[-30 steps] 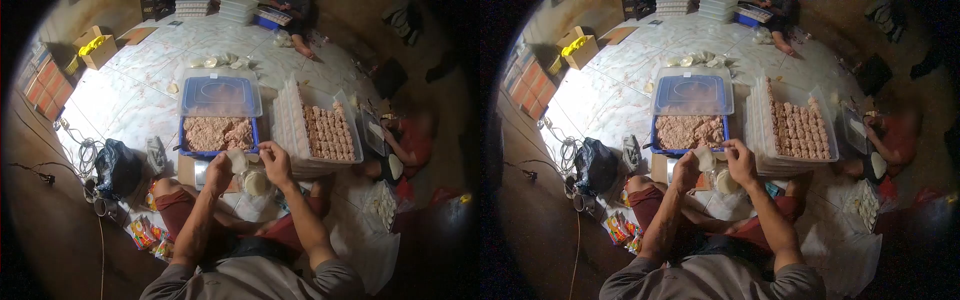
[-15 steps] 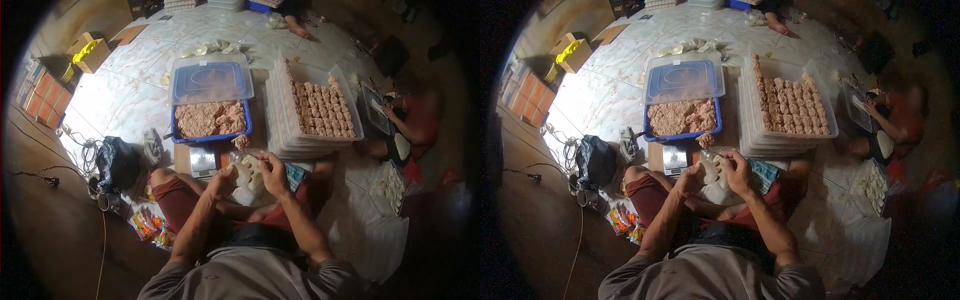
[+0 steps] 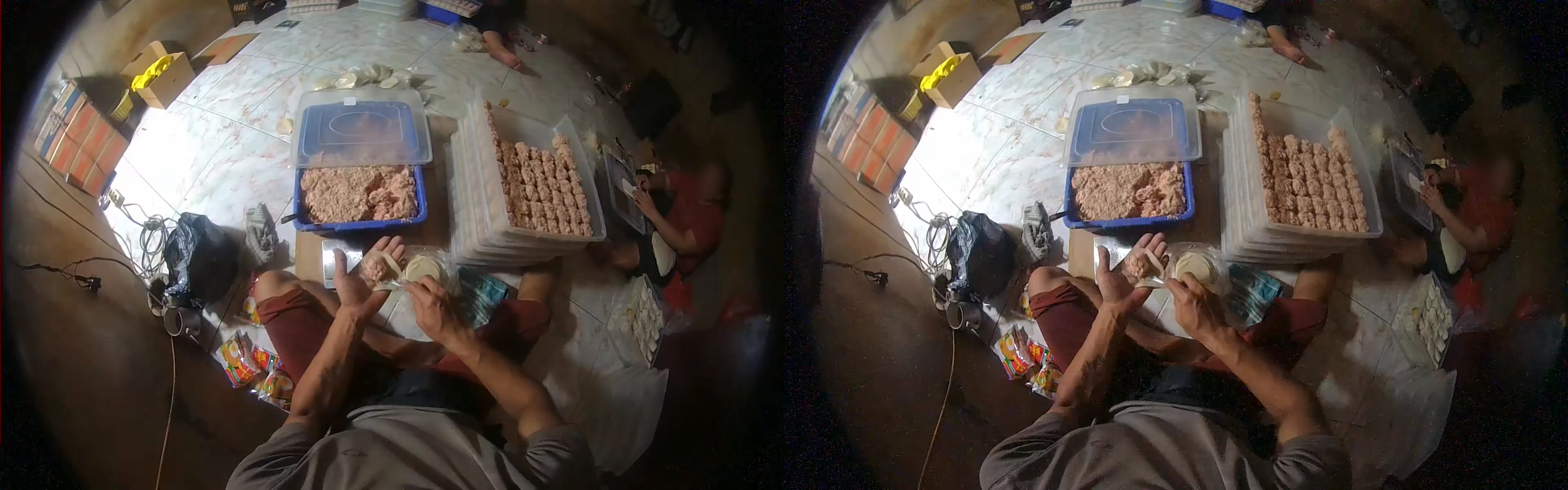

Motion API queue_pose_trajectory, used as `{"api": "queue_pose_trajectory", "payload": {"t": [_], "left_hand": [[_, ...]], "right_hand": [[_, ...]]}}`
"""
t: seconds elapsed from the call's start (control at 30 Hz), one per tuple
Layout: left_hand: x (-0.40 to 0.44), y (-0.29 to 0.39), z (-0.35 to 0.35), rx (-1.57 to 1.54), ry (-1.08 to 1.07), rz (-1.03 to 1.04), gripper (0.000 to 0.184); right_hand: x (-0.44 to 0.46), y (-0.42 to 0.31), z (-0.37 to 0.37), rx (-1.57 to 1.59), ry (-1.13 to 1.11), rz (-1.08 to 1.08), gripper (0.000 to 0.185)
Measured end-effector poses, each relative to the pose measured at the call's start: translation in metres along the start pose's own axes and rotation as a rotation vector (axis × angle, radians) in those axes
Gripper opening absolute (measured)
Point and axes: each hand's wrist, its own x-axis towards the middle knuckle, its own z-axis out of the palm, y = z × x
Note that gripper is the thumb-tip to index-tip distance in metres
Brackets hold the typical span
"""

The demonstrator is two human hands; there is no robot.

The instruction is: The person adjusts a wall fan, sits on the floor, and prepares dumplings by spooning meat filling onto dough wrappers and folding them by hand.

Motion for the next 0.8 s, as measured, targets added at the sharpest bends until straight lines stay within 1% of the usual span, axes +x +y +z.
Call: {"api": "queue_pose_trajectory", "payload": {"t": [0.03,0.07,0.1,0.17,0.2,0.27,0.33,0.37,0.43,0.47,0.5,0.53,0.57,0.6,0.63,0.67,0.7,0.73,0.77,0.8], "left_hand": [[-0.002,0.003,-0.007,-0.107,0.000,0.000,0.103],[-0.001,0.005,-0.013,-0.117,0.006,0.008,0.103],[-0.001,0.008,-0.020,-0.177,0.005,0.043,0.101],[-0.001,0.009,-0.023,-0.244,0.000,0.079,0.100],[-0.002,0.008,-0.019,-0.253,0.014,0.106,0.097],[-0.003,0.005,-0.018,-0.267,0.026,0.135,0.094],[-0.005,0.001,-0.020,-0.228,0.051,0.044,0.088],[-0.004,0.006,-0.023,-0.231,0.050,0.038,0.088],[-0.004,0.020,-0.025,-0.256,0.130,0.137,0.085],[-0.006,0.026,-0.025,-0.254,0.040,0.160,0.083],[-0.006,0.026,-0.026,-0.259,0.043,0.155,0.083],[-0.005,0.028,-0.017,-0.176,0.086,0.192,0.084],[-0.004,0.028,-0.013,-0.093,0.126,0.230,0.085],[-0.004,0.023,-0.014,0.005,0.076,0.173,0.087],[-0.005,0.020,-0.012,0.004,0.075,0.172,0.087],[-0.005,0.019,-0.010,-0.001,0.080,0.119,0.087],[-0.005,0.018,-0.008,-0.010,0.085,0.066,0.088],[-0.005,0.022,-0.019,-0.068,0.208,0.099,0.086],[-0.005,0.031,-0.031,-0.074,0.250,0.149,0.080],[-0.003,0.039,-0.044,0.002,0.223,0.168,0.076]], "right_hand": [[0.000,-0.002,-0.004,-0.085,-0.087,0.016,0.027],[0.003,0.000,-0.009,-0.128,-0.109,-0.037,0.027],[0.002,-0.001,-0.016,-0.128,-0.121,-0.034,0.027],[0.017,-0.035,-0.055,-0.186,-0.256,0.054,0.022],[0.023,-0.037,-0.060,-0.197,-0.283,0.071,0.017],[0.026,-0.041,-0.056,-0.230,-0.275,0.049,0.016],[0.029,-0.043,-0.053,-0.261,-0.260,0.028,0.015],[0.029,-0.043,-0.054,-0.271,-0.274,0.021,0.016],[0.032,-0.046,-0.063,-0.291,-0.292,0.014,0.016],[0.033,-0.052,-0.072,-0.286,-0.291,0.049,0.016],[0.034,-0.056,-0.077,-0.279,-0.290,0.086,0.015],[0.036,-0.055,-0.075,-0.203,-0.215,0.059,0.013],[0.039,-0.052,-0.066,-0.207,-0.215,0.060,0.013],[0.040,-0.046,-0.050,-0.175,-0.197,0.026,0.013],[0.042,-0.043,-0.040,-0.141,-0.176,-0.009,0.013],[0.044,-0.040,-0.034,-0.143,-0.195,-0.051,0.011],[0.040,-0.036,-0.036,-0.148,-0.192,-0.049,0.011],[0.046,-0.044,-0.052,-0.194,-0.273,0.021,0.016],[0.052,-0.046,-0.061,-0.236,-0.356,0.095,0.021],[0.065,-0.038,-0.064,-0.354,-0.377,0.070,0.021]]}}
